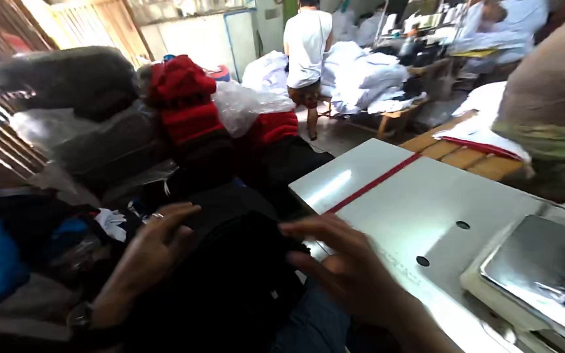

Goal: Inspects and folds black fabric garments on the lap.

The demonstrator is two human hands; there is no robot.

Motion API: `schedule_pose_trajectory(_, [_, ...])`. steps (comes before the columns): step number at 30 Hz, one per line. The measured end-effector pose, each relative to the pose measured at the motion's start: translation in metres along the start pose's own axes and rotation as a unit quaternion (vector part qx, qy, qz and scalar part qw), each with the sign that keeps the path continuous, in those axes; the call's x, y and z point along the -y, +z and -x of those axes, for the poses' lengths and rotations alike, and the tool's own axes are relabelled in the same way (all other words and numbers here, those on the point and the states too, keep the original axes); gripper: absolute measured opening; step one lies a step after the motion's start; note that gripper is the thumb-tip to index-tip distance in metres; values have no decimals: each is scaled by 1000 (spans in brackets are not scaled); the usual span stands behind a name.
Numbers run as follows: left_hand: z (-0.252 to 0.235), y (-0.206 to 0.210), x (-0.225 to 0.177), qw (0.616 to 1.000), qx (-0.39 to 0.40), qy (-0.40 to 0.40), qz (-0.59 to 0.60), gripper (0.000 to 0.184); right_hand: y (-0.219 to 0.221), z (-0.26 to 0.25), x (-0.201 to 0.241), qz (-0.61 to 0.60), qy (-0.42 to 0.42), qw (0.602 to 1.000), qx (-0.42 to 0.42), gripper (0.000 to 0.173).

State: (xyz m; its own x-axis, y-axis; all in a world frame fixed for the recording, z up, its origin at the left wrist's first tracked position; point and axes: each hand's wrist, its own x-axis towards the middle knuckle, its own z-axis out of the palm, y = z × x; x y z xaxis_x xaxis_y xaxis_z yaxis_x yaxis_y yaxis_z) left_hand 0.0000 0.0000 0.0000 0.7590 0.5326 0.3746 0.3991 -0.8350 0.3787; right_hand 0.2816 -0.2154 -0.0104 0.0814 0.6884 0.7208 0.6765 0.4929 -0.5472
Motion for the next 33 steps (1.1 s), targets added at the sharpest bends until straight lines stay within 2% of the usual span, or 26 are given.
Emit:
schedule_pose_trajectory(2, [21, 44, 17, 982, 148, -115, -14, 56, 63, -28, -53, 102, 14, 989, 109, 54])
schedule_pose_trajectory(3, [34, 62, 13, 973, 177, -150, -11, 63, 86, -30, -79, 121, 38, 978, 165, 60])
schedule_pose_trajectory(5, [64, 81, 3, 974, 150, -165, -36, 73, 113, -10, -122, 111, 55, 971, 204, 51])
schedule_pose_trajectory(7, [87, 73, -1, 976, 129, -167, -41, 63, 118, 29, -143, 89, 22, 985, 143, 37])
schedule_pose_trajectory(9, [95, 57, 4, 967, 170, -189, -3, 61, 115, 49, -149, 101, -5, 991, 93, 30])
schedule_pose_trajectory(11, [91, 43, 15, 960, 215, -178, 30, 62, 113, 39, -142, 122, -16, 987, 99, 33])
schedule_pose_trajectory(13, [83, 32, 27, 959, 245, -138, 36, 60, 110, 3, -123, 145, -27, 977, 151, 41])
schedule_pose_trajectory(15, [71, 19, 41, 962, 257, -82, 48, 53, 123, -44, -96, 97, -30, 969, 227, 55])
schedule_pose_trajectory(17, [55, 5, 66, 976, 207, -21, 66, 33, 155, -82, -70, -3, -9, 942, 337, 56])
schedule_pose_trajectory(18, [47, -2, 78, 986, 157, -8, 63, 22, 175, -98, -64, -48, 13, 915, 400, 48])
schedule_pose_trajectory(19, [40, -7, 85, 996, 88, -12, 34, 21, 193, -111, -66, -82, 45, 888, 451, 38])
schedule_pose_trajectory(21, [34, -11, 84, 993, -54, -56, -84, 37, 214, -130, -84, -115, 119, 865, 474, 28])
schedule_pose_trajectory(22, [34, -8, 77, 986, -108, -70, -107, 39, 216, -135, -95, -119, 173, 859, 467, 31])
schedule_pose_trajectory(23, [35, -4, 67, 986, -134, -65, -81, 34, 216, -138, -104, -119, 228, 858, 445, 35])
schedule_pose_trajectory(24, [37, 4, 58, 991, -122, -50, -25, 29, 216, -139, -111, -111, 269, 860, 418, 41])
schedule_pose_trajectory(25, [40, 16, 50, 996, -74, -39, 33, 30, 217, -139, -114, -98, 298, 864, 394, 45])
schedule_pose_trajectory(27, [50, 42, 47, 995, 69, -42, 63, 45, 221, -137, -116, -85, 324, 871, 359, 49])
schedule_pose_trajectory(30, [73, 43, 51, 969, 222, -85, 69, 64, 218, -132, -125, -162, 260, 879, 366, 32])
schedule_pose_trajectory(32, [79, 28, 54, 955, 275, -87, 71, 63, 210, -129, -129, -247, 196, 860, 401, 17])
schedule_pose_trajectory(33, [78, 22, 57, 956, 276, -70, 75, 56, 209, -129, -129, -281, 163, 848, 419, 16])
